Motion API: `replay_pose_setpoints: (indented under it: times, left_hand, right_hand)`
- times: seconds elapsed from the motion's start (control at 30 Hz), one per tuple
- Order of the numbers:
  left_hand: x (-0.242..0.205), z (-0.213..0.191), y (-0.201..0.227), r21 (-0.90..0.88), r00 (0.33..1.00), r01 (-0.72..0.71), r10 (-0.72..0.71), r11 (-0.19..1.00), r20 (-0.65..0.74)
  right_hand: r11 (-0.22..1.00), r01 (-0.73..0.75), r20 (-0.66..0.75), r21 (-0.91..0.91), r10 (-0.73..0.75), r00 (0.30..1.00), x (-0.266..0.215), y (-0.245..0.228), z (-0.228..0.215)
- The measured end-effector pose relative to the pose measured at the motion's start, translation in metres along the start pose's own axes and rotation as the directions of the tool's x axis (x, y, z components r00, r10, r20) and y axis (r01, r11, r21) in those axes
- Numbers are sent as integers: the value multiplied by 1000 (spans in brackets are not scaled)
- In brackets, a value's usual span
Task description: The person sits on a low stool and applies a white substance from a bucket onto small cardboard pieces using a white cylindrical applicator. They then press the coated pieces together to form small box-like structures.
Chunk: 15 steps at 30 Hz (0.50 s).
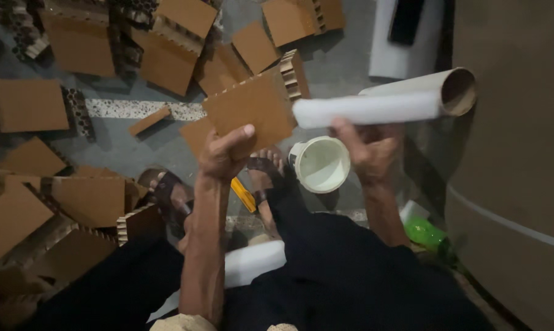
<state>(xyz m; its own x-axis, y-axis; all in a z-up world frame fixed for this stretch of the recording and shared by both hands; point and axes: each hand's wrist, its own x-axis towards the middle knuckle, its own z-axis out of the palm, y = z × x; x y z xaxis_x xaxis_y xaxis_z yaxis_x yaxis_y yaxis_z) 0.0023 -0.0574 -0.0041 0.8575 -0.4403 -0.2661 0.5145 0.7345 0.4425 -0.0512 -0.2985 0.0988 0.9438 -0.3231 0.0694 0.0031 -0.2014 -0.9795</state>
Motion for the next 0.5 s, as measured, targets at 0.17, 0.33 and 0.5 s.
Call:
replay_pose_setpoints:
  times: [0.17,0.33,0.5]
  left_hand:
    - [-9,15,15,51,1000,-8,7,999,16]
    - [-10,-4,12,154,985,-24,-3,988,172]
    - [-13,-11,6,98,985,-10,-7,995,170]
  right_hand:
    - [903,259,116,-343,-233,966,8,-5,25]
    - [858,232,215,-459,-146,966,21,-13,32]
    - [934,175,111,-310,-147,983,43,-25,50]
